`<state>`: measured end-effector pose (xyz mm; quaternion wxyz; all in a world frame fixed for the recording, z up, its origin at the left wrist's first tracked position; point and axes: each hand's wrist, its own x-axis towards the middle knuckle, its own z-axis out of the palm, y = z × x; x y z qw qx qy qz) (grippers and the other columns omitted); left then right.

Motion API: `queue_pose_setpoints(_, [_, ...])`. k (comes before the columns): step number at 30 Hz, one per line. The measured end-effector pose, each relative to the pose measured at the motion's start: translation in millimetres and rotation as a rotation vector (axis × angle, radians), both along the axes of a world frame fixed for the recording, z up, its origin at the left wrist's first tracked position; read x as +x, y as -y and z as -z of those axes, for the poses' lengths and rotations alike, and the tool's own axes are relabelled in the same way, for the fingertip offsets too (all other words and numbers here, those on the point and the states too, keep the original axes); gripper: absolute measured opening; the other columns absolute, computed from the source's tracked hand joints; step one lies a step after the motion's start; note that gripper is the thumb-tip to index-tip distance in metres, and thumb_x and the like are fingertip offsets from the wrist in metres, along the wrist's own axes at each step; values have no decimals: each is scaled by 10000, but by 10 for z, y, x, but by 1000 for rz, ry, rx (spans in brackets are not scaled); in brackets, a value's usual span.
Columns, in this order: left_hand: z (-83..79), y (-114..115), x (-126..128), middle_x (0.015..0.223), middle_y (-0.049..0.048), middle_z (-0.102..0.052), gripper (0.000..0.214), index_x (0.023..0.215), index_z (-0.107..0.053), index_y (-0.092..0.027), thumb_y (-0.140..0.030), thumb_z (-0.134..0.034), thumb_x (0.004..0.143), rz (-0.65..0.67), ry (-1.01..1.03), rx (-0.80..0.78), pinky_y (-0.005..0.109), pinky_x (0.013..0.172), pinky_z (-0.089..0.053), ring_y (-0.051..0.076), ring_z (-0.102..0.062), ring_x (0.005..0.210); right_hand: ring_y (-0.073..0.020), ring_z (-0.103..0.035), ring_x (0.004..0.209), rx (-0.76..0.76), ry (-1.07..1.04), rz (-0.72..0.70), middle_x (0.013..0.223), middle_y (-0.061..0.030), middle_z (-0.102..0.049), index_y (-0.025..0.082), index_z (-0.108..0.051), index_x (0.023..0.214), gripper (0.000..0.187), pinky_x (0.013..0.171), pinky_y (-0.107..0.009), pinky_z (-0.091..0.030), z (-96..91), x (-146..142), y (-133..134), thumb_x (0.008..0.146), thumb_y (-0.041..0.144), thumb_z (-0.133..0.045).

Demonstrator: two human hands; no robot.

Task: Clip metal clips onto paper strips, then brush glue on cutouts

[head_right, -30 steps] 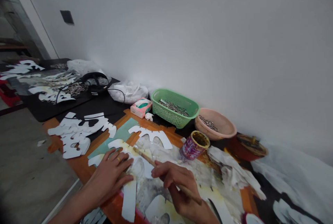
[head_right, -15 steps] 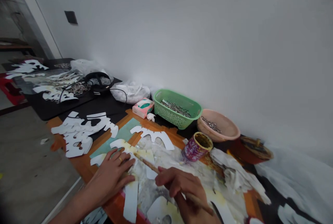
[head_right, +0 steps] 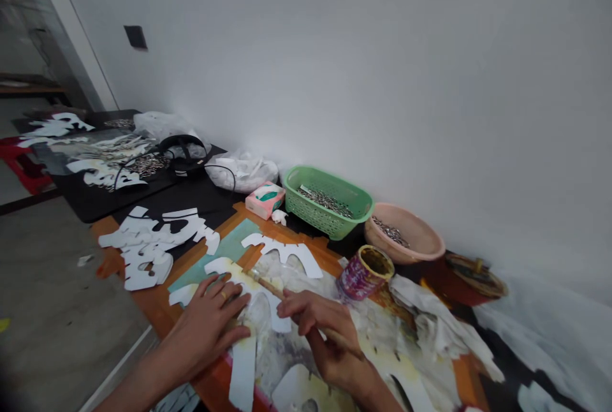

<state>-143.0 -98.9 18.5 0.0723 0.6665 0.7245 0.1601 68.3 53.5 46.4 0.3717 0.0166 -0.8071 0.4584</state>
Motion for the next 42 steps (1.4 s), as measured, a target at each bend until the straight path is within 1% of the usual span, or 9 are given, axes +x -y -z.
queue_pose_setpoints(11, [-64, 20, 3, 1292, 103, -666, 602, 1345, -541, -215, -577, -670, 881, 11, -18, 26, 590, 1167, -309, 347, -558, 1276, -238, -744, 968, -79, -96, 71, 1022, -24, -771, 271, -663, 872, 165, 1051, -519, -553, -97, 34, 42, 1002, 225, -573])
queue_pose_setpoints(17, [-90, -4, 13, 1233, 84, -686, 428, 1186, -609, -220, -522, -685, 892, 4, 19, -1, 569, 1159, -331, 327, -586, 1229, -226, -746, 950, -225, -255, 264, 983, -3, -785, 275, -689, 821, 179, 1017, -473, -586, -230, 108, 40, 927, 131, -671])
queue_pose_setpoints(21, [-48, -19, -19, 1305, 119, -634, 434, 1266, -555, -204, -415, -689, 912, -35, 47, 21, 540, 1090, -419, 331, -558, 1248, -233, -752, 894, -275, -352, 380, 911, -21, -779, 273, -691, 792, 153, 910, -446, -636, -366, 214, -2, 881, 159, -738])
queue_pose_setpoints(24, [-50, -45, -63, 1355, 143, -589, 445, 1308, -532, -203, -368, -674, 920, -78, 63, 29, 526, 1043, -455, 324, -570, 1209, -203, -750, 894, -303, -400, 457, 903, -17, -775, 269, -694, 783, 140, 889, -352, -635, -479, 360, -37, 841, 183, -788])
queue_pose_setpoints(27, [-126, -96, -100, 1211, 110, -657, 299, 1191, -604, -213, -382, -629, 946, -69, 79, -13, 499, 1010, -461, 307, -599, 1131, -201, -747, 923, -311, -417, 611, 912, -12, -771, 265, -679, 772, 169, 902, -317, -616, -603, 558, -71, 777, 213, -839])
queue_pose_setpoints(30, [-233, -168, -140, 1077, 75, -710, 227, 1123, -628, -224, -372, -597, 954, -61, 104, -53, 462, 959, -468, 292, -624, 1055, -234, -753, 898, -225, -415, 816, 890, -26, -772, 271, -664, 752, 190, 924, -379, -600, -743, 786, -131, 745, 260, -853])
queue_pose_setpoints(35, [-284, -418, -408, 1123, 53, -725, 256, 1073, -666, -271, -393, -456, 991, -53, 122, 29, 450, 969, -432, 280, -634, 1071, -263, -771, 814, -112, -398, 952, 806, -58, -773, 272, -649, 732, 207, 793, -420, -640, -966, 1179, -309, 766, 312, -850])
queue_pose_setpoints(39, [-142, -821, -786, 1166, 93, -699, 306, 1137, -644, -247, -393, -445, 956, -141, 95, 70, 451, 965, -441, 314, -603, 1127, -251, -760, 846, -99, -297, 993, 846, -54, -772, 266, -674, 795, 190, 777, -354, -645, -1106, 1350, -506, 782, 369, -833])
queue_pose_setpoints(42, [-3, -1126, -986, 1123, 96, -702, 257, 1086, -645, -223, -313, -500, 895, -150, 102, 51, 419, 938, -470, 301, -625, 1110, -253, -739, 830, -115, -164, 929, 860, -68, -774, 221, -696, 833, 268, 747, -340, -616, -1172, 1305, -703, 758, 440, -832])
